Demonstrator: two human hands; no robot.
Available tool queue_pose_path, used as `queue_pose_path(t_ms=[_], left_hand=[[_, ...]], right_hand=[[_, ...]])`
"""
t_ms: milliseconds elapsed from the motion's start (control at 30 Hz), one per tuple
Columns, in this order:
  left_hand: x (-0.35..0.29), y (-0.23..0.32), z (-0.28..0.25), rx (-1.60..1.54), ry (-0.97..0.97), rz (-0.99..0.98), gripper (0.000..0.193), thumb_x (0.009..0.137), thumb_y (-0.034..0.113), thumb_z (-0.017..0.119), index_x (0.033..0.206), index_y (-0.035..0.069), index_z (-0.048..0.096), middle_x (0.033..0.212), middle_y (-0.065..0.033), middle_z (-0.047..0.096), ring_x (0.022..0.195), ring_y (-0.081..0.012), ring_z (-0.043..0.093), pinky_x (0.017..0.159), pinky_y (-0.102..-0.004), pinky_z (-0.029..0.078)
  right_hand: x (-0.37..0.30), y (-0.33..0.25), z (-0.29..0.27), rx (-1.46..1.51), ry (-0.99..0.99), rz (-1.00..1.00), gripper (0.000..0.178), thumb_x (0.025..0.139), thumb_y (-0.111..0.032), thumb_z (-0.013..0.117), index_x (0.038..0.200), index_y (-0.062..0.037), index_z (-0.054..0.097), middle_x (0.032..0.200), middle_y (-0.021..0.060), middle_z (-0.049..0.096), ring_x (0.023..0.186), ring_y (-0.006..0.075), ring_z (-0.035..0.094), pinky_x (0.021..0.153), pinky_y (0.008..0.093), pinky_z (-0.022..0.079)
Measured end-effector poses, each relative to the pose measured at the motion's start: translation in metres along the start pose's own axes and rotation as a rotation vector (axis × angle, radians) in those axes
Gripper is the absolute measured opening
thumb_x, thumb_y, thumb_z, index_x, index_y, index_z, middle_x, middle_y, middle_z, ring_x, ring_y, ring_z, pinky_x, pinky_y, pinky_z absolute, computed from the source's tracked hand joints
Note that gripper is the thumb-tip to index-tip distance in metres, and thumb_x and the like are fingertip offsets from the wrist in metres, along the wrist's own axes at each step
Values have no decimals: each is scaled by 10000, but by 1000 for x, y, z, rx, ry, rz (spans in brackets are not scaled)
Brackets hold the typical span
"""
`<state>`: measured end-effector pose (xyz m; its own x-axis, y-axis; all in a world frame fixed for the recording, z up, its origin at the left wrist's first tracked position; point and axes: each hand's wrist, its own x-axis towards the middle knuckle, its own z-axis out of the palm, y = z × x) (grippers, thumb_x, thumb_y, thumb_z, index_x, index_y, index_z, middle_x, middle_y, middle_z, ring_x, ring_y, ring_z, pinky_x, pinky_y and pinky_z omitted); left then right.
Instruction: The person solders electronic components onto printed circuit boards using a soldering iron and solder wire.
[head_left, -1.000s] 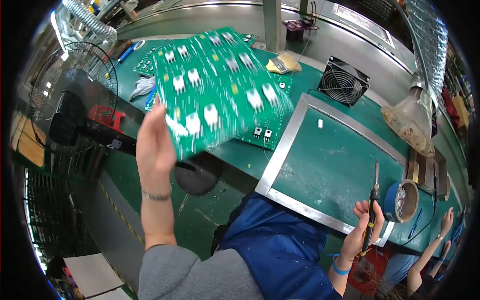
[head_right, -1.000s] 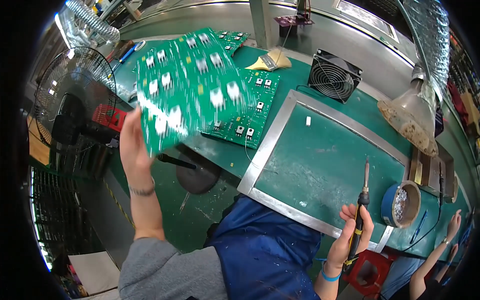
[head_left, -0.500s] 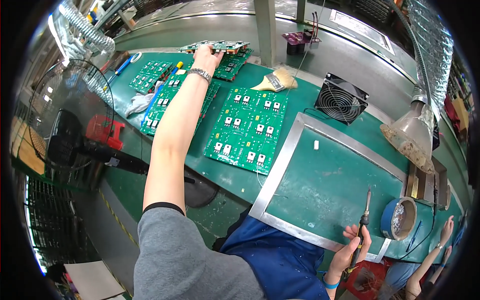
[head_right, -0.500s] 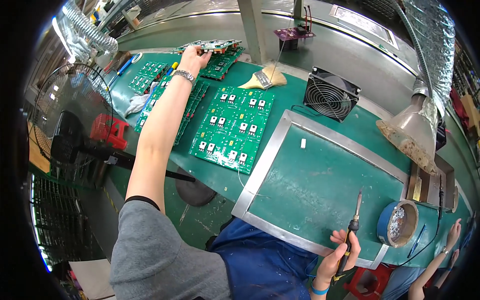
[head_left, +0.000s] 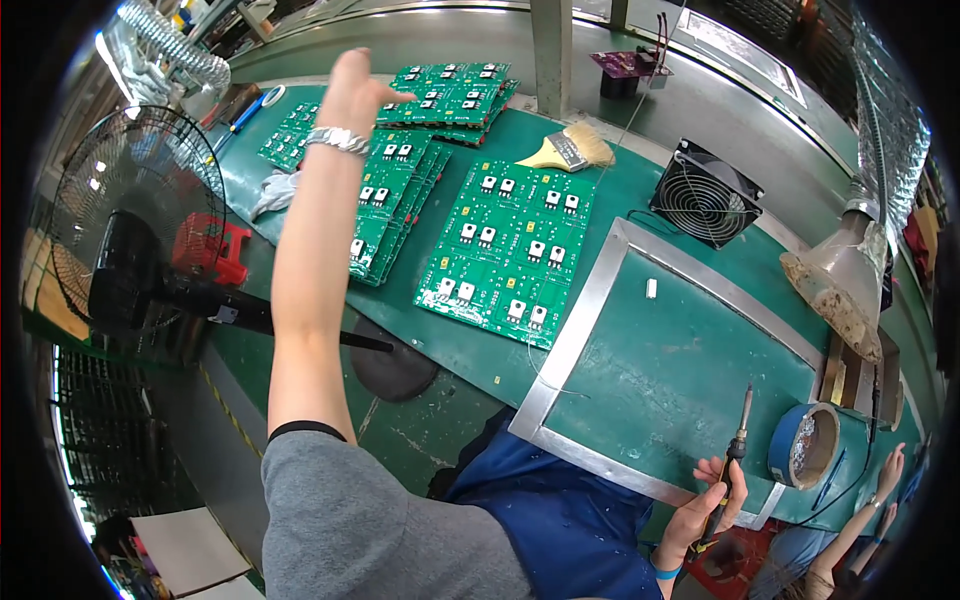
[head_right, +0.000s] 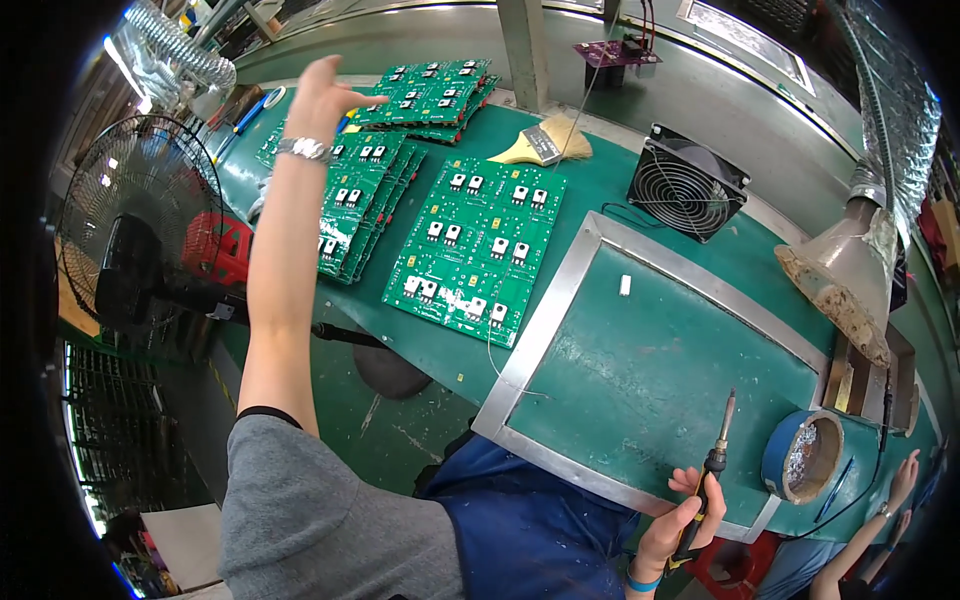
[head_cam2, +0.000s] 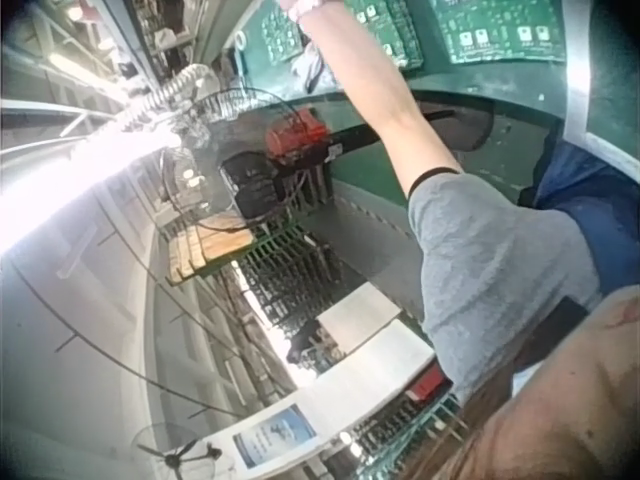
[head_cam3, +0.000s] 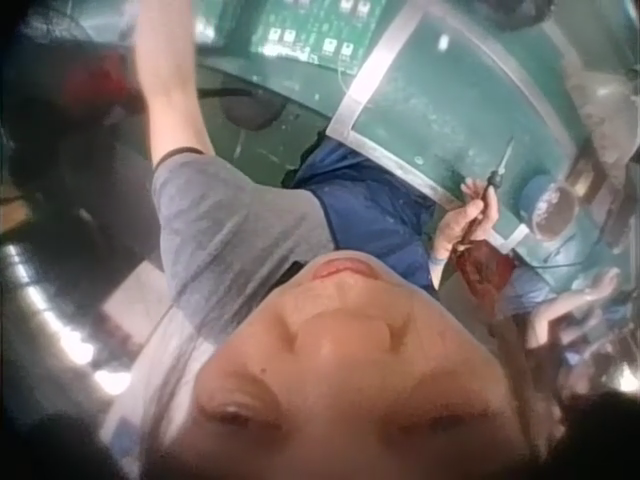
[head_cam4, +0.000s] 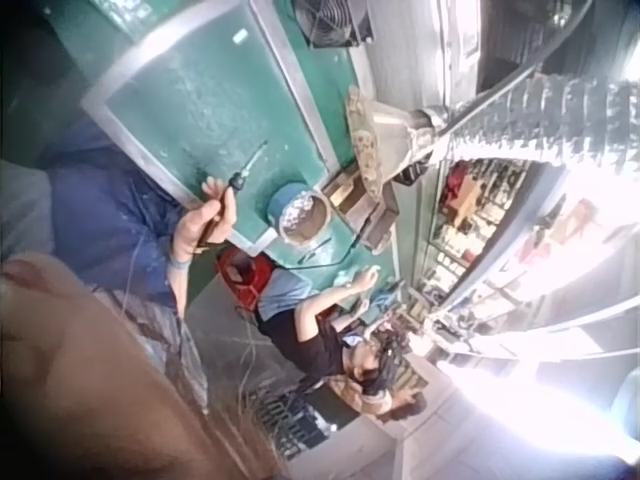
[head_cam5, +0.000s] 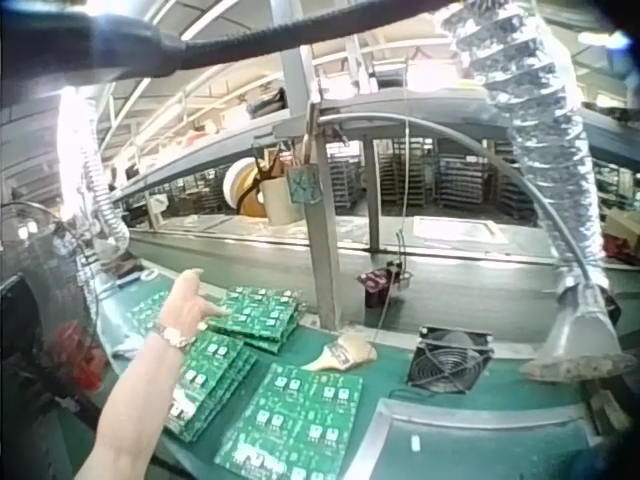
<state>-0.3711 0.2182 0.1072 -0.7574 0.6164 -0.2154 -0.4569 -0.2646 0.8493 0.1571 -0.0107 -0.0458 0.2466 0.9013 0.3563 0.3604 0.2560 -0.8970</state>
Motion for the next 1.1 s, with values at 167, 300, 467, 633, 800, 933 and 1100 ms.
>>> queue_pose_path(t_ms=[167, 300, 467, 633, 800, 933, 1100], left_hand=[[39, 57, -84, 66, 163, 230, 509, 888, 171, 507, 1334, 35, 304, 1389, -189, 233, 1329, -384, 154, 1014, -609, 248], [97, 66, -176, 321, 403, 403, 392, 848, 129, 521, 1194, -41, 452, 1161, -187, 493, 1078, -287, 506, 874, -524, 434], [159, 56, -251, 356, 297, 212, 245, 837, 74, 482, 1058, -28, 511, 904, -144, 608, 687, -284, 631, 547, -446, 527], [205, 52, -284, 378, 257, 136, 231, 833, -8, 385, 1028, -17, 509, 893, -161, 618, 680, -285, 651, 509, -475, 538], [211, 65, -286, 339, 323, 138, 212, 840, 9, 381, 1005, -21, 511, 951, -165, 610, 819, -297, 615, 662, -444, 518], [201, 81, -270, 350, 361, -1, 190, 869, 62, 403, 1007, 12, 525, 1018, -147, 606, 935, -281, 579, 777, -420, 485], [228, 101, -258, 74, 147, -18, 190, 887, 28, 360, 1005, 7, 507, 1065, -157, 597, 979, -314, 567, 876, -482, 453]], right_hand=[[-2, 1, 0, -36, 14, -1, 325, 962, -173, 359, 1196, 21, 473, 994, 162, 589, 831, 194, 592, 726, 299, 473], [-1, -2, 3, -58, -18, -16, 335, 961, -172, 349, 1200, 30, 468, 1017, 159, 576, 845, 195, 589, 731, 301, 473], [-1, -6, 7, -182, -12, 35, 348, 956, -177, 337, 1200, 33, 469, 1024, 150, 571, 862, 197, 581, 737, 301, 461], [-2, -10, 11, -244, 14, 53, 360, 957, -183, 331, 1211, 35, 463, 1018, 151, 576, 864, 199, 580, 741, 300, 454], [-2, -8, 12, -155, -5, 40, 382, 933, -260, 437, 1208, 4, 468, 1009, 168, 590, 846, 243, 599, 744, 318, 495], [-3, -6, 12, -176, -4, 33, 350, 960, -181, 354, 1209, 36, 470, 1025, 153, 580, 861, 194, 580, 755, 302, 455], [-1, -10, 13, -161, 31, 44, 318, 916, -116, 375, 1144, 61, 507, 960, 176, 611, 811, 218, 603, 712, 312, 486]])
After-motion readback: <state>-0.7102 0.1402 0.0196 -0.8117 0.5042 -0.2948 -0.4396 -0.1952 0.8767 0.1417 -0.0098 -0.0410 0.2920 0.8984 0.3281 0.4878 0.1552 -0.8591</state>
